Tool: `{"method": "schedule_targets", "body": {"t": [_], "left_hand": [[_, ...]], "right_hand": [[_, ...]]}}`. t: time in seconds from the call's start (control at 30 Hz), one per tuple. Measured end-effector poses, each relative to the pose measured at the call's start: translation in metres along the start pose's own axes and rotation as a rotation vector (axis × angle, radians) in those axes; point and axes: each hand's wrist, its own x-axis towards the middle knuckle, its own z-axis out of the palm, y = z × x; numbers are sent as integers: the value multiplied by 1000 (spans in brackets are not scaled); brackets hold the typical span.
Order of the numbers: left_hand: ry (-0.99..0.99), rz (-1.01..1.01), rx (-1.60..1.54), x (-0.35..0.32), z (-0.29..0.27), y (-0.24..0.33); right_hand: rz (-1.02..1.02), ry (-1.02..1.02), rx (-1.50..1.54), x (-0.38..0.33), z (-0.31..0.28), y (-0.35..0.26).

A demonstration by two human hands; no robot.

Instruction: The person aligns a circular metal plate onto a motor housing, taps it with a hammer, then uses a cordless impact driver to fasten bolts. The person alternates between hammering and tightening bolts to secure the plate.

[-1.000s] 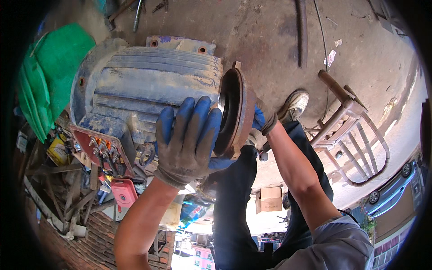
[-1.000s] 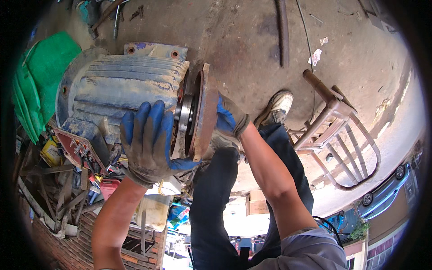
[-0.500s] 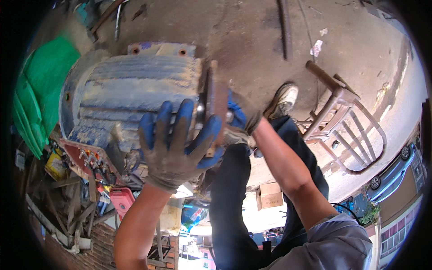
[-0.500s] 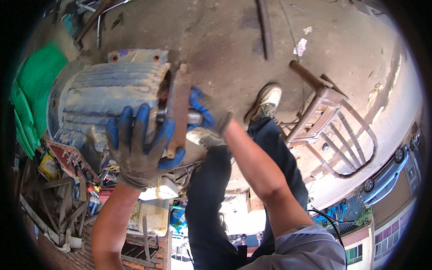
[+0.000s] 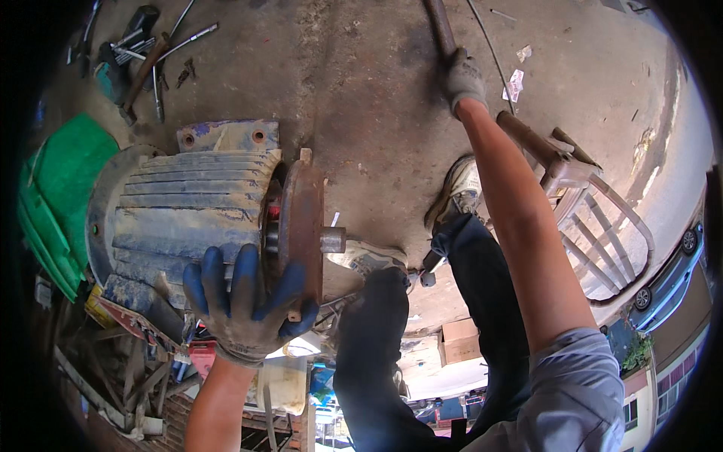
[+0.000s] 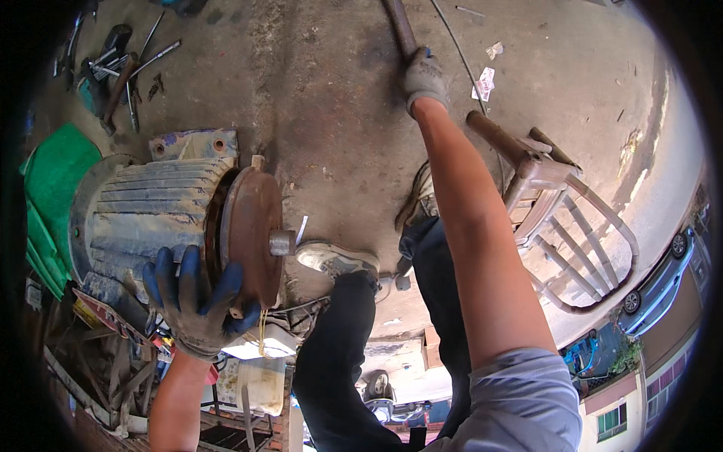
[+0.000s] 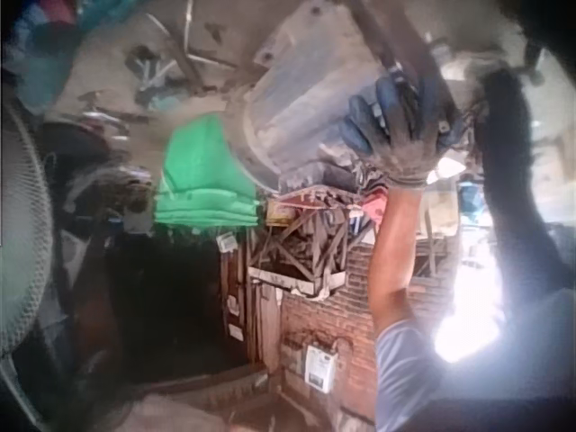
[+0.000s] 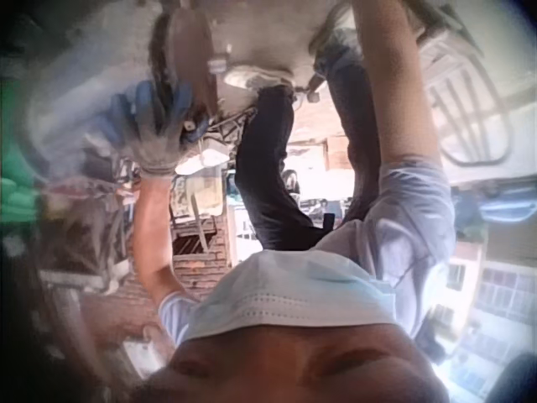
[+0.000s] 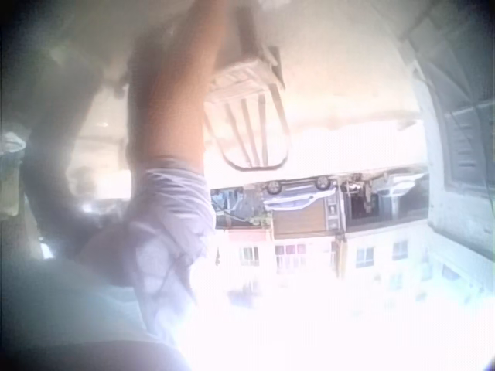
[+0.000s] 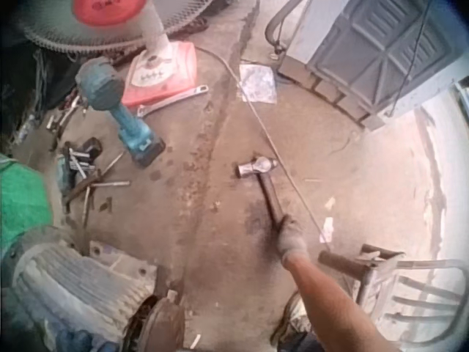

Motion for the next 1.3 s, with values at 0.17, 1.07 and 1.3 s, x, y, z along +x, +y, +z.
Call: {"method": "schedule_targets", "body": {"t": [0.17, 1.07, 1.3], "left_hand": [[-61, -18, 27, -2, 2, -1], [74, 40, -14, 4, 6, 1], [96, 53, 9, 9, 9, 2]], "right_hand": [[28, -302, 651, -44, -22, -44], [786, 111, 1797, -413, -92, 49], [696, -500, 1473, -451, -42, -86]]}}
